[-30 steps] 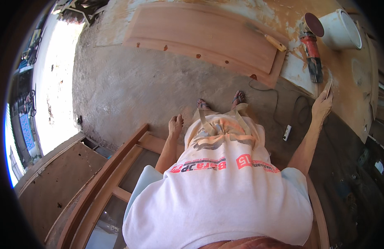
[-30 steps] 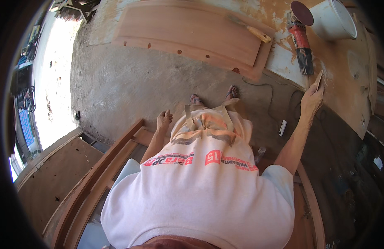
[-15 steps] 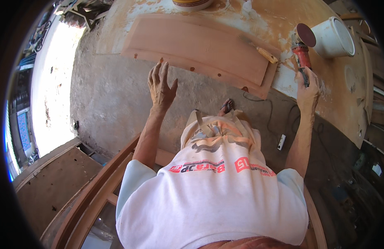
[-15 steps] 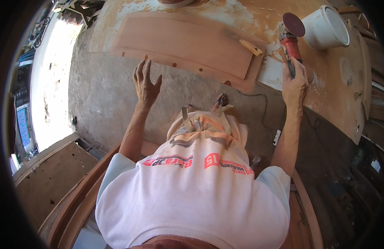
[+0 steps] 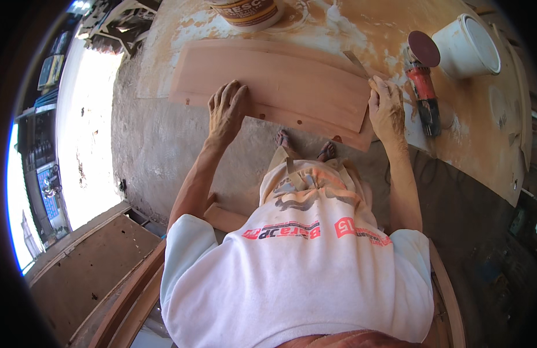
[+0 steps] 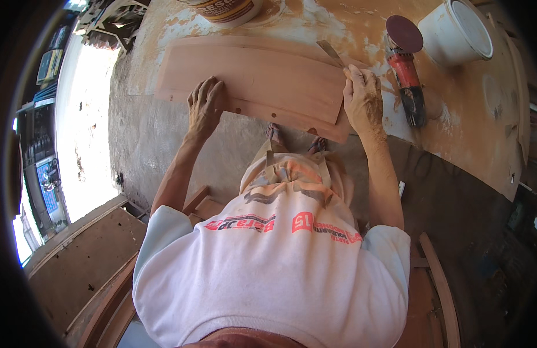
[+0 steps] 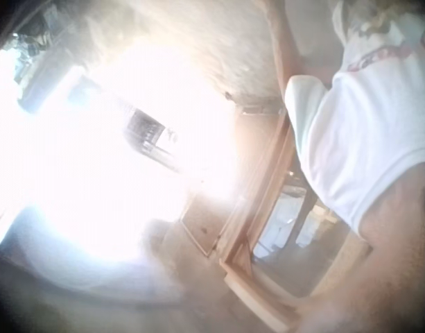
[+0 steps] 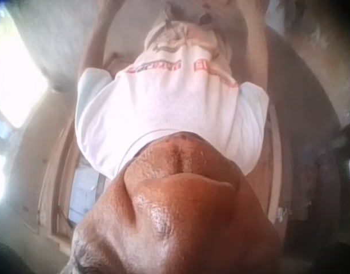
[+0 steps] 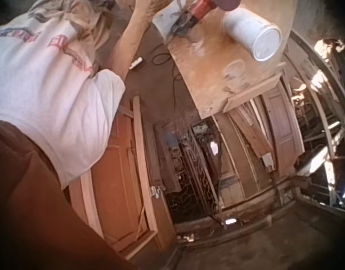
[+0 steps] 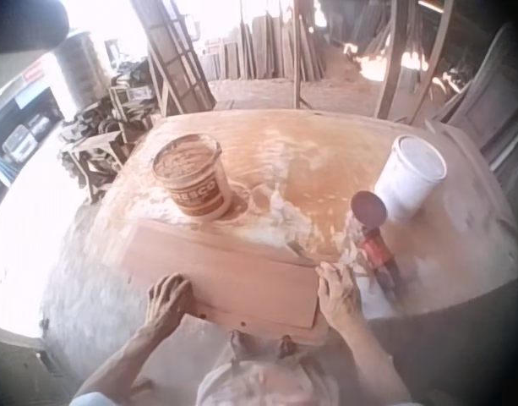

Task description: The person applies adhesive from a tube into holes on a wooden panel, uses a putty knife to spread filler across the surface, and lifts the panel to handle it.

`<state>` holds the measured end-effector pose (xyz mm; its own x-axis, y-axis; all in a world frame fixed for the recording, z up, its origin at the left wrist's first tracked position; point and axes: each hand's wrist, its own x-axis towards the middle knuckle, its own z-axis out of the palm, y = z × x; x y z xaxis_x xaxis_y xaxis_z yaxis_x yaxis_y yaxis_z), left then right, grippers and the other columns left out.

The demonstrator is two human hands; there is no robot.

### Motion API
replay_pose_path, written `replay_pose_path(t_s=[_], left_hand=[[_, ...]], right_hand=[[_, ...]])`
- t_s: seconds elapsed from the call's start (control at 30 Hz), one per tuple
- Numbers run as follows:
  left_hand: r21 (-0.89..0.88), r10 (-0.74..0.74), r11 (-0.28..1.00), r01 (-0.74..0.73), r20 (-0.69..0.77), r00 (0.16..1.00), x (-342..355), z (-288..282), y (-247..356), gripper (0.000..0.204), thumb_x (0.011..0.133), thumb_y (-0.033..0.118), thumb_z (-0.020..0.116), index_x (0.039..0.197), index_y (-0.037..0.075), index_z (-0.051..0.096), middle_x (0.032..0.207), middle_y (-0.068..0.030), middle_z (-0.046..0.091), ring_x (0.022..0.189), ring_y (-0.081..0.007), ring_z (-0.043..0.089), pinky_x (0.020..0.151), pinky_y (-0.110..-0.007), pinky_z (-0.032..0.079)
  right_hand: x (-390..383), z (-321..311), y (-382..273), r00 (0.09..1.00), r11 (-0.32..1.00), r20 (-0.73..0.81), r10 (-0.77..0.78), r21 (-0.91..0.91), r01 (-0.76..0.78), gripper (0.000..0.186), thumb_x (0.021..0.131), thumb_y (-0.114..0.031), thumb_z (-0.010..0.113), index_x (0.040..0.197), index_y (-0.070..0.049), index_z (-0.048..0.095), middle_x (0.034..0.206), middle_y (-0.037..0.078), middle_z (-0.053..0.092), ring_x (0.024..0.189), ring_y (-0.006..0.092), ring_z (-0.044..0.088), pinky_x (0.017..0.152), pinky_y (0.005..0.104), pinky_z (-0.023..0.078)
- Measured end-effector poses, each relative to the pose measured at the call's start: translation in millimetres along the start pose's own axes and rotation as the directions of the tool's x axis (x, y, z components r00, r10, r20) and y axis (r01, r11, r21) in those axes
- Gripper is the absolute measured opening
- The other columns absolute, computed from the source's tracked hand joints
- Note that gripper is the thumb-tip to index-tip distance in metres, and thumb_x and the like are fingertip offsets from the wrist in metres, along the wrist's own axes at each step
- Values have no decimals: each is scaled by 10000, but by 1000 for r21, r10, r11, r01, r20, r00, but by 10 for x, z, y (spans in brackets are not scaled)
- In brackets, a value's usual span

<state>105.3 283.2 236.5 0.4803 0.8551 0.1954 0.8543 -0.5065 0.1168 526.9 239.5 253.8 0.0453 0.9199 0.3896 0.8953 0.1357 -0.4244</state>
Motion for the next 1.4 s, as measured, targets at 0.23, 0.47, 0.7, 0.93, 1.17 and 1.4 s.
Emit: replay_pose_path(t_s=[0.23, 0.47, 0.7, 0.93, 1.17, 1.4], left_hand=[[-129, 130, 984, -126, 24, 991, 183, -55, -183, 677, 795, 79, 727, 1421, 165, 483, 1486, -141, 455, 1377, -370, 427, 1133, -507, 322], [-99, 72, 993, -61, 108, 992, 66, -416, 111, 773, 748, 99, 841, 1429, 141, 478, 1502, -140, 446, 1408, -348, 396, 1127, -521, 344], [-664, -74, 548, 509, 568, 820, -716, -95, 523, 625, 904, 320, 764, 1385, 1, 524, 1309, -186, 630, 1228, -300, 599, 1020, -424, 485], [-572, 180, -360, 737, 732, 657, -517, 391, 1519, 681, 987, 424, 667, 1442, -32, 445, 1408, -180, 571, 1254, -255, 574, 1064, -398, 462], [-386, 142, -823, 418, 573, 807, -580, 573, 2041, 642, 977, 375, 683, 1472, 79, 400, 1392, -140, 552, 1285, -260, 534, 1132, -413, 408], [-348, 71, -879, 327, 582, 810, -982, 351, 2070, 491, 948, 399, 711, 1338, 149, 548, 1316, -54, 578, 1293, -240, 506, 1148, -455, 373]], right_hand=[[-297, -150, 354, 972, 967, -103, 212, -124, -224, 330, 958, -126, 644, 1269, -20, 619, 1185, 178, 607, 1124, 368, 585, 968, 474, 480], [-204, -42, -174, 942, 909, -53, 333, -249, -335, 400, 952, -258, 680, 1262, -12, 622, 1240, 194, 608, 1141, 387, 598, 963, 477, 491], [-122, 15, -171, 947, 895, 71, 313, -358, -268, 448, 976, -282, 616, 1346, -31, 585, 1287, 218, 594, 1184, 400, 588, 992, 529, 467], [252, 72, 153, 947, 960, 166, 274, -105, -259, 485, 952, -203, 574, 1391, 0, 542, 1294, 256, 572, 1209, 438, 551, 1013, 501, 465], [60, 39, 107, 926, 953, 225, 302, -39, -301, 451, 954, -234, 594, 1322, 24, 551, 1253, 289, 543, 1160, 440, 558, 991, 492, 477], [-418, -81, -206, 897, 931, 279, 343, 26, -364, 470, 956, -264, 629, 1295, 50, 539, 1279, 288, 528, 1160, 446, 563, 971, 491, 490]])
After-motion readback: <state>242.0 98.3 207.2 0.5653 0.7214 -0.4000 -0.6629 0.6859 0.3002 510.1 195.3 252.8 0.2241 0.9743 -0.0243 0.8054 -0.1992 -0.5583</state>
